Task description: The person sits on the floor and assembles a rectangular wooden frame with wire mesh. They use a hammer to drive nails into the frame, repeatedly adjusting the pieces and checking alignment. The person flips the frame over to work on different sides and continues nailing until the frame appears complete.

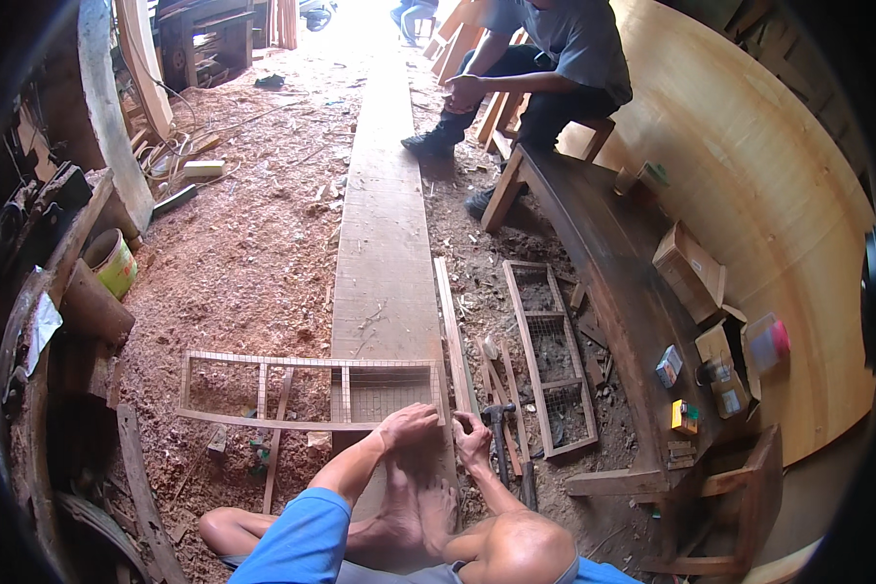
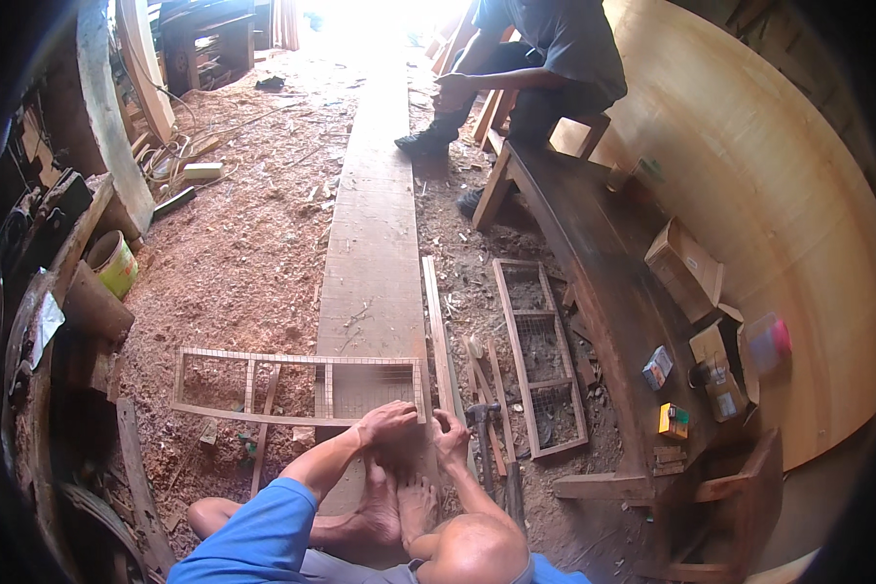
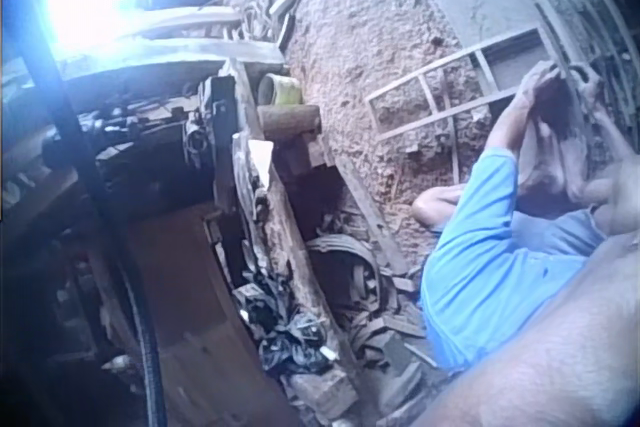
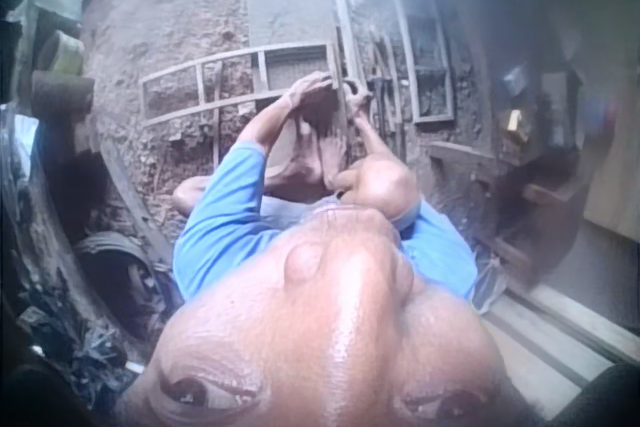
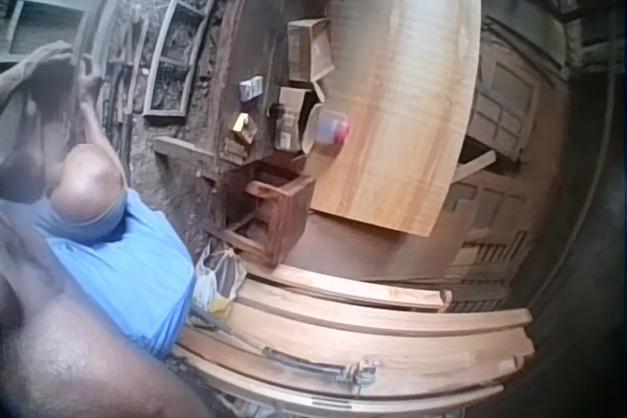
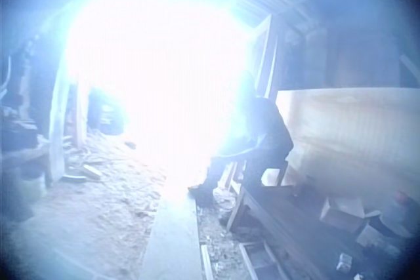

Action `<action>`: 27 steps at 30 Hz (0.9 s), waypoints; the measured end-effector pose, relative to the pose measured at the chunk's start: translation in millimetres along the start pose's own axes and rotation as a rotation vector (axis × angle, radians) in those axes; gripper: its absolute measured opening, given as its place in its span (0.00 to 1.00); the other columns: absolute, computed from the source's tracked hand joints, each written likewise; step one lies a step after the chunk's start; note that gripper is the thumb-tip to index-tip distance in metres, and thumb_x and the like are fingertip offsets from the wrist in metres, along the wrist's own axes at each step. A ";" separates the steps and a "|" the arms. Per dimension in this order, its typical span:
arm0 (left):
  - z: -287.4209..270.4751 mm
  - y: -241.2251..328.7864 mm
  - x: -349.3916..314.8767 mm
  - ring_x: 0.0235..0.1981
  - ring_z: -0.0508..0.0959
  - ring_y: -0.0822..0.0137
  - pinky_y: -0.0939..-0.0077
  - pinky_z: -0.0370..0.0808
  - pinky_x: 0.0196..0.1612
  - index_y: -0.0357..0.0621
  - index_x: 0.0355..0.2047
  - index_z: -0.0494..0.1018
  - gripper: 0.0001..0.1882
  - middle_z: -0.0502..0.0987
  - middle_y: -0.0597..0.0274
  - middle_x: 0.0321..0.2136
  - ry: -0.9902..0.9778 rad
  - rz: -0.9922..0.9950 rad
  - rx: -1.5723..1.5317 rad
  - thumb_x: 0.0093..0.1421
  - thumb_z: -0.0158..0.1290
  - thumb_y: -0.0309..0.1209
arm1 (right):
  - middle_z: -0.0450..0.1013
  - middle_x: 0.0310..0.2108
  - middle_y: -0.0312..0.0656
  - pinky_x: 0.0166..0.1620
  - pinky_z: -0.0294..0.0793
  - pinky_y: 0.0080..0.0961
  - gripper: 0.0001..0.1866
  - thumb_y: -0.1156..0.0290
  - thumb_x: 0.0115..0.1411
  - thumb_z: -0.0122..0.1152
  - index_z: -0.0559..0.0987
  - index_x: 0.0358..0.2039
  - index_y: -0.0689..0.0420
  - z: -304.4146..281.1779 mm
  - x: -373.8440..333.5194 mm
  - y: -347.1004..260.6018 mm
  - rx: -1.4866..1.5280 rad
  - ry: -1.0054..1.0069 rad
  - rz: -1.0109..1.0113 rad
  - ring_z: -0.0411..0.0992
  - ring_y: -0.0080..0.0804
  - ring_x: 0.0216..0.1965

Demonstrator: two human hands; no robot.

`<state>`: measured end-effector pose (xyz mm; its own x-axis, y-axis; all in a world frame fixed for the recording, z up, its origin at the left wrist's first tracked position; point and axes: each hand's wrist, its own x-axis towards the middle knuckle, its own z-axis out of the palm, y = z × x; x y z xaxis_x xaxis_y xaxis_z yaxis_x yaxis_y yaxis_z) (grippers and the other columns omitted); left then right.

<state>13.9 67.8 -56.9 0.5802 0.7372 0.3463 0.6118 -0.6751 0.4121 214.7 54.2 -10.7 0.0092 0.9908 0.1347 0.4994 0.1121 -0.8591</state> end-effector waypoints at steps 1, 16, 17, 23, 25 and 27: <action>-0.5 -0.1 0.6 0.44 0.77 0.55 0.65 0.74 0.51 0.43 0.38 0.73 0.09 0.75 0.53 0.40 -0.009 -0.003 -0.023 0.58 0.51 0.30 | 0.82 0.34 0.45 0.40 0.79 0.27 0.09 0.70 0.59 0.65 0.84 0.39 0.58 0.8 0.7 -1.8 0.000 0.006 0.010 0.81 0.32 0.35; 0.7 0.5 2.9 0.38 0.76 0.57 0.65 0.74 0.45 0.48 0.33 0.77 0.07 0.75 0.58 0.34 0.038 -0.012 -0.083 0.54 0.55 0.33 | 0.81 0.33 0.47 0.41 0.78 0.32 0.09 0.68 0.61 0.63 0.82 0.38 0.60 -15.7 9.7 -10.2 0.048 0.056 0.086 0.81 0.39 0.37; -0.5 0.0 2.2 0.39 0.76 0.57 0.65 0.74 0.46 0.48 0.33 0.77 0.07 0.75 0.58 0.34 0.070 -0.020 -0.108 0.54 0.55 0.33 | 0.81 0.30 0.39 0.38 0.77 0.24 0.09 0.70 0.60 0.65 0.82 0.38 0.61 -11.5 7.4 -7.7 0.048 0.059 0.030 0.78 0.24 0.32; -3.6 -5.8 -1.4 0.43 0.77 0.57 0.63 0.73 0.50 0.47 0.36 0.76 0.09 0.76 0.56 0.40 0.164 0.090 -0.096 0.55 0.55 0.33 | 0.82 0.28 0.39 0.36 0.78 0.23 0.07 0.69 0.62 0.64 0.82 0.37 0.59 -0.2 -7.3 4.1 -0.023 -0.073 0.117 0.80 0.24 0.30; -2.1 -4.1 -1.0 0.43 0.77 0.56 0.62 0.73 0.50 0.47 0.36 0.76 0.09 0.75 0.56 0.40 0.132 0.055 -0.088 0.56 0.54 0.33 | 0.82 0.28 0.39 0.37 0.78 0.24 0.07 0.69 0.62 0.65 0.82 0.36 0.60 0.3 -9.3 4.6 0.030 -0.071 0.041 0.80 0.24 0.31; -1.8 0.1 -0.4 0.44 0.77 0.56 0.62 0.73 0.50 0.46 0.35 0.76 0.08 0.75 0.56 0.40 0.055 -0.001 -0.053 0.56 0.54 0.32 | 0.82 0.29 0.40 0.37 0.79 0.24 0.07 0.70 0.62 0.64 0.81 0.37 0.60 0.6 -8.6 3.6 0.053 -0.080 0.066 0.80 0.24 0.32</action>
<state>12.7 67.5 -55.5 0.5485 0.7392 0.3909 0.5823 -0.6732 0.4558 215.9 46.2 -15.2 -0.0293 0.9988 0.0388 0.4533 0.0479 -0.8901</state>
